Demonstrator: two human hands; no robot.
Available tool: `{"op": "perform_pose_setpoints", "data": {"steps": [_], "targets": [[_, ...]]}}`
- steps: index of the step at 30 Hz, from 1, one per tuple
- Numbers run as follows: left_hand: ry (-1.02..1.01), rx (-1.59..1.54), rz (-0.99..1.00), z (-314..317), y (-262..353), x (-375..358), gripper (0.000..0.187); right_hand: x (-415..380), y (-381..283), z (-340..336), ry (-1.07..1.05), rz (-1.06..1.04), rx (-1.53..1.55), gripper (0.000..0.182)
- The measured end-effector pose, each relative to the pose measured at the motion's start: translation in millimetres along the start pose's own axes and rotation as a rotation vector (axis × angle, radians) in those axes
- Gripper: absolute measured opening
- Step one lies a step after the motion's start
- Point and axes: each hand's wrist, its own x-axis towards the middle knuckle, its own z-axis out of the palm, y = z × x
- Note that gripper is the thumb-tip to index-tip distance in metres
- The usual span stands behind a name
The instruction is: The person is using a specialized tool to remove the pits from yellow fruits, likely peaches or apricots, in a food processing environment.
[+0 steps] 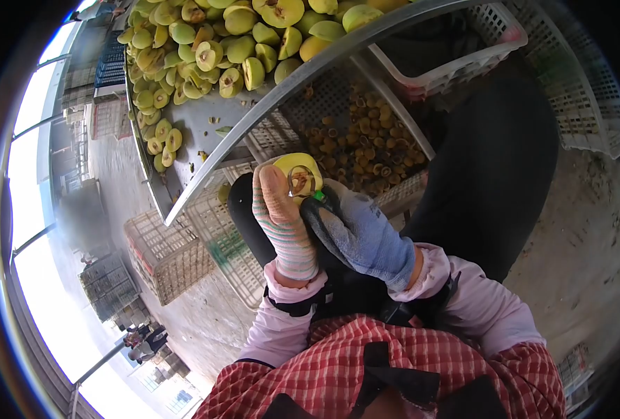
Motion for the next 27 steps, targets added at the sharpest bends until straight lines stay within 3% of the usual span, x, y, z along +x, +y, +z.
{"op": "perform_pose_setpoints", "data": {"steps": [3, 8, 15, 18, 23, 27], "targets": [[0.033, 0.016, 0.055, 0, -3, 0, 0.038, -3, 8, 3, 0.068, -0.231, -0.231, 0.034], [0.128, -0.139, 0.12, 11, 7, -3, 0.037, 5, -15, 8, 0.051, -0.145, -0.232, 0.036], [0.004, 0.031, 0.096, 1, 6, 0, 0.037, 2, -8, 5, 0.018, -0.057, -0.059, 0.032], [-0.032, 0.049, 0.079, -1, 2, 0, 0.037, 0, -9, 1, -0.034, 0.108, 0.026, 0.034], [0.077, -0.156, 0.085, 12, 7, -3, 0.038, -5, -2, 11, 0.127, -0.181, -0.356, 0.038], [0.065, -0.084, 0.109, 7, 10, -3, 0.038, 1, -12, 9, 0.05, -0.089, -0.176, 0.039]]}}
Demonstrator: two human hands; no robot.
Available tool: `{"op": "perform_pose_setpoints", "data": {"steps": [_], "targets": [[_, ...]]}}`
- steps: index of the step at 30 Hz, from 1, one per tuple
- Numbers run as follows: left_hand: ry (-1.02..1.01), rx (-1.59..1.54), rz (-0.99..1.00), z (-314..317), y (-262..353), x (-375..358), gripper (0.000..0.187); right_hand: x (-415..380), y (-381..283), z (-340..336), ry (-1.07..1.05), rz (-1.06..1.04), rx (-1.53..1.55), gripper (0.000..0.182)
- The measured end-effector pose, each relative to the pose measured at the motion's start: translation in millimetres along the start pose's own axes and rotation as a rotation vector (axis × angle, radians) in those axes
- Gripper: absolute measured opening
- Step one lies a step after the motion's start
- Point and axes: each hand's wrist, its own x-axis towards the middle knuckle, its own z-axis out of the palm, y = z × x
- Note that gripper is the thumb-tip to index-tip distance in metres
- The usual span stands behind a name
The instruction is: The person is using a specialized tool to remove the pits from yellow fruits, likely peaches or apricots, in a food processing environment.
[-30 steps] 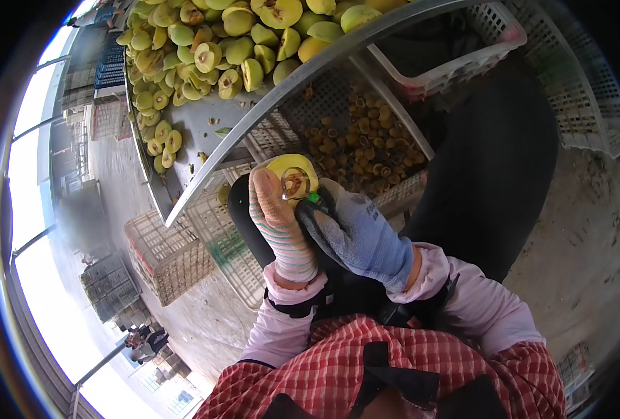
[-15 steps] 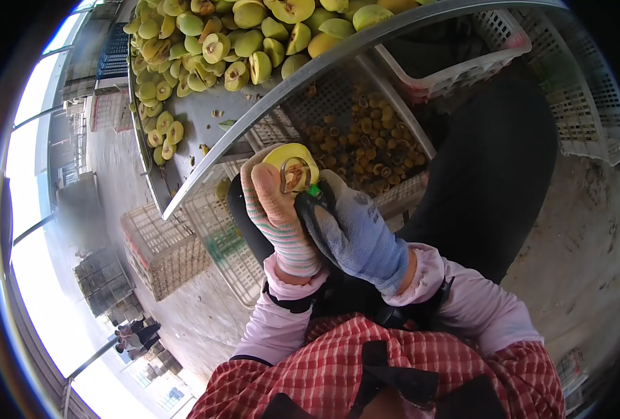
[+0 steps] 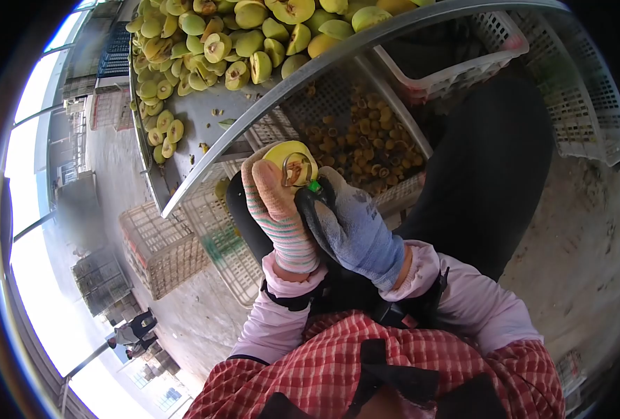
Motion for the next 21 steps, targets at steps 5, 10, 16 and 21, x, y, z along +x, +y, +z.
{"op": "perform_pose_setpoints", "data": {"steps": [5, 10, 16, 21], "targets": [[-0.098, 0.089, 0.022, -5, -4, 2, 0.037, 0, 0, -5, -0.059, 0.009, 0.051, 0.036], [-0.263, 0.063, -0.144, -10, 2, 8, 0.034, -4, 15, -11, -0.183, 0.39, 0.514, 0.033], [-0.423, -0.042, -0.474, -20, 19, 34, 0.047, 3, 19, -6, -0.271, 0.603, 0.587, 0.039], [-0.465, 0.056, -0.246, -22, -4, 26, 0.034, -13, 24, -8, -0.49, 1.021, 1.568, 0.048]]}}
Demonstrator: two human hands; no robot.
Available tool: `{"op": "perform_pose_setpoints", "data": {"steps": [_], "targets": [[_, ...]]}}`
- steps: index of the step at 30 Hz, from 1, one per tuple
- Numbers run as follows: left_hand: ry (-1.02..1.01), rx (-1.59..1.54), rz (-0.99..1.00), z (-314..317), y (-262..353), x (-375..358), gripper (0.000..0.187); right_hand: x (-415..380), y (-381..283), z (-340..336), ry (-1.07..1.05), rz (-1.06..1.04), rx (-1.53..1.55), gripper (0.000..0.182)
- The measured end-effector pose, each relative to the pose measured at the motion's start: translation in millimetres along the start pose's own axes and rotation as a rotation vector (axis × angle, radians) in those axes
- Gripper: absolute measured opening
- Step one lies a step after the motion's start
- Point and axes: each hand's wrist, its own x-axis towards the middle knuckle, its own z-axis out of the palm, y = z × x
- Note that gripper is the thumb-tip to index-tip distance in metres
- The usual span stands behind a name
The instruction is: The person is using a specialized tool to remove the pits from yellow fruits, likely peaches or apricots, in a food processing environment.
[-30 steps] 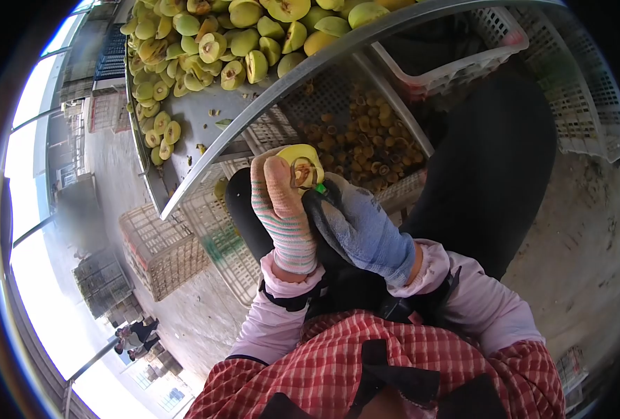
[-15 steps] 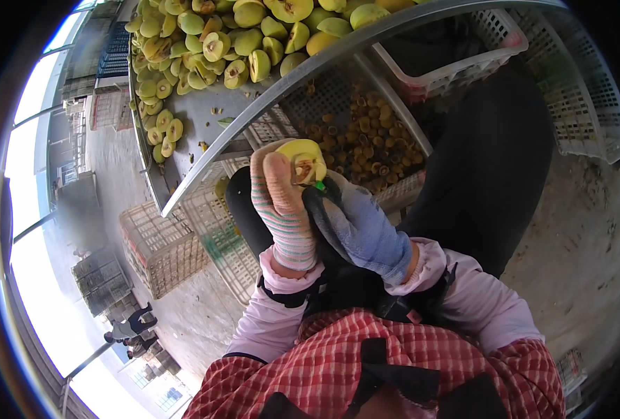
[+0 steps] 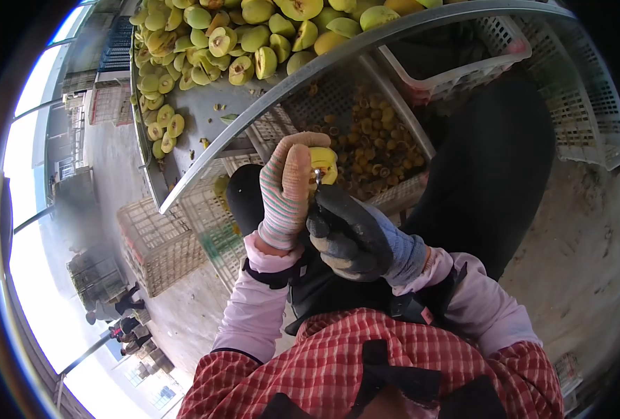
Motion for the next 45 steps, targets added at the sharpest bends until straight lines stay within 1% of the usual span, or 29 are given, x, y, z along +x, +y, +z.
{"op": "perform_pose_setpoints", "data": {"steps": [1, 3, 7, 8, 9, 11, 12, 13, 14, 16, 19, 20, 21, 22, 23, 24, 26, 27, 29, 31, 33, 35, 36, 37, 38, 40, 41, 44, 45], "targets": [[-0.016, -0.07, -0.033, -1, -4, -1, 0.035, 2, 4, -4, -0.079, 0.052, 0.184, 0.049], [-0.078, -0.337, -0.164, -4, -6, -4, 0.04, 5, 6, -2, -0.156, 0.064, 0.24, 0.05], [0.162, -0.952, -0.344, -2, -46, -11, 0.046, 8, -4, 20, -0.137, 0.003, 0.11, 0.049], [0.329, -0.655, -0.118, -2, -55, -20, 0.044, 9, -3, 17, -0.131, 0.017, 0.154, 0.049], [0.478, -0.514, -0.156, -11, -28, -24, 0.043, 11, -4, 7, -0.128, 0.021, 0.194, 0.049], [0.602, -0.337, 0.033, -66, -12, -37, 0.044, 14, 1, -21, -0.221, 0.021, 0.245, 0.047], [0.733, -0.222, 0.183, -96, -3, -40, 0.045, 12, -1, -17, -0.209, 0.032, 0.21, 0.046], [0.804, 0.502, 0.153, -133, 8, -43, 0.043, 11, -3, -10, -0.2, 0.045, 0.171, 0.046], [0.818, 1.019, 0.017, -180, -6, -44, 0.04, 11, -4, -3, -0.192, 0.056, 0.14, 0.045], [0.997, 1.641, -0.067, -195, -7, -32, 0.037, 13, -4, 0, -0.103, 0.067, 0.136, 0.044], [0.809, 1.071, 0.279, -126, 26, 29, 0.039, 17, -7, 1, -0.036, 0.059, 0.017, 0.042], [0.703, 0.986, 0.346, -107, 30, 58, 0.038, 17, -10, 8, 0.044, 0.026, -0.068, 0.042], [0.585, 0.92, 0.088, -87, 44, 83, 0.04, 16, -13, 14, 0.125, -0.01, -0.154, 0.043], [0.471, 1.077, -0.053, -77, 50, 113, 0.046, 16, -14, 16, 0.209, -0.047, -0.236, 0.043], [0.407, 1.177, 0.023, -87, 25, 146, 0.054, 17, -15, 11, 0.221, -0.063, -0.223, 0.043], [0.321, 1.273, -0.078, -77, 31, 165, 0.062, 17, -17, 3, 0.231, -0.08, -0.21, 0.043], [0.309, 1.421, -0.149, -68, 20, 189, 0.065, 19, -24, -3, 0.329, -0.156, -0.265, 0.043], [0.244, 1.294, -0.111, -70, 15, 192, 0.062, 22, -25, -1, 0.421, -0.204, -0.325, 0.043], [0.13, 1.036, -0.049, -81, 8, 190, 0.058, 25, -26, 5, 0.525, -0.257, -0.352, 0.043], [0.11, 0.714, -0.045, -69, 23, 158, 0.052, 25, -36, 20, 0.545, -0.282, -0.291, 0.041], [0.056, 0.489, -0.041, -49, 40, 112, 0.045, 18, -43, 29, 0.256, -0.313, -0.385, 0.04], [-0.007, 0.255, -0.084, -32, 39, 73, 0.042, 13, -53, 49, 0.155, -0.244, -0.417, 0.035], [-0.035, 0.084, -0.126, -27, 36, 60, 0.042, 19, -50, 42, 0.252, -0.493, -0.749, 0.032], [-0.001, 0.059, -0.211, -28, 41, 50, 0.044, 29, -45, 26, 0.345, -0.746, -1.086, 0.029], [0.039, -0.018, -0.199, -34, 33, 46, 0.044, 39, -40, 9, 0.431, -1.002, -1.427, 0.027], [0.13, -0.171, -0.176, -47, 9, 34, 0.045, 38, -40, 6, 0.531, -0.976, -1.423, 0.024], [0.181, -0.156, -0.205, -41, 17, 28, 0.041, 28, -45, 17, 0.541, -0.701, -1.077, 0.024], [0.117, -0.101, -0.216, -38, 23, 15, 0.036, 24, -38, 24, 0.561, -0.678, -1.313, 0.033], [0.133, -0.074, -0.222, -33, 18, 11, 0.035, 27, -41, 27, 0.595, -0.747, -1.462, 0.035]]}}
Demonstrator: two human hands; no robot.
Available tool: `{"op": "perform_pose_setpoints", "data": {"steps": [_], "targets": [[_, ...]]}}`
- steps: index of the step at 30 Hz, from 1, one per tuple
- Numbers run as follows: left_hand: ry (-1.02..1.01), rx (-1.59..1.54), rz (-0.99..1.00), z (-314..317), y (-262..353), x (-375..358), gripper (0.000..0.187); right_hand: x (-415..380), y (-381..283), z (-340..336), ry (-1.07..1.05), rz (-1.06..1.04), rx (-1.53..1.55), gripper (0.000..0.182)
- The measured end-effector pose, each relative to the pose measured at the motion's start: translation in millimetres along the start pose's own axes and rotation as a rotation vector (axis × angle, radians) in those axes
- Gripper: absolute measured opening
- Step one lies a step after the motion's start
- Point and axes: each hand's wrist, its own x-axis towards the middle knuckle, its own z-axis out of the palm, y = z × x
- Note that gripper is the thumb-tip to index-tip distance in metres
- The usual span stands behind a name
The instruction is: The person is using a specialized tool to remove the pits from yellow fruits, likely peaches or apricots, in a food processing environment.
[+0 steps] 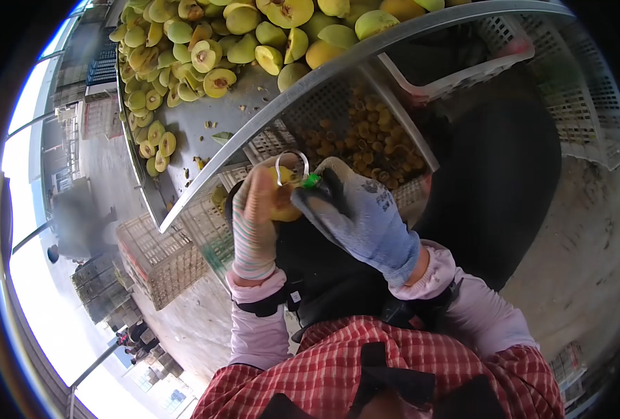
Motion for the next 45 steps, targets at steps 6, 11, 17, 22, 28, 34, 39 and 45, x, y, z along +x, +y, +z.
{"op": "perform_pose_setpoints", "data": {"steps": [6, 11, 17, 22, 28, 34, 39, 45], "targets": [[0.054, 0.225, 0.138, 16, -8, -9, 0.033, -4, -1, 3, 0.174, -0.155, -0.213, 0.032], [0.071, 0.409, 0.189, 29, -12, -16, 0.02, -8, -3, -2, 0.106, -0.084, -0.09, 0.031], [0.2, -0.101, 0.058, 41, -21, -19, 0.018, -24, -1, -1, -0.053, -0.153, -0.066, 0.026], [0.177, -0.145, 0.153, 24, -25, -15, 0.039, -27, -7, -9, -0.019, -0.132, -0.227, 0.021], [0.265, -0.184, 0.249, 43, -32, -23, 0.042, -35, -2, 4, 0.057, -0.216, -0.233, 0.021], [0.362, -0.003, 0.392, 50, -33, -24, 0.04, -42, -2, 9, 0.074, -0.229, -0.2, 0.022], [0.305, 0.028, 0.372, 51, -29, -31, 0.039, -48, -2, 5, -0.012, -0.178, 0.01, 0.028], [0.293, 0.06, 0.379, 51, -33, -30, 0.036, -53, -1, 3, -0.026, -0.104, 0.003, 0.032]]}}
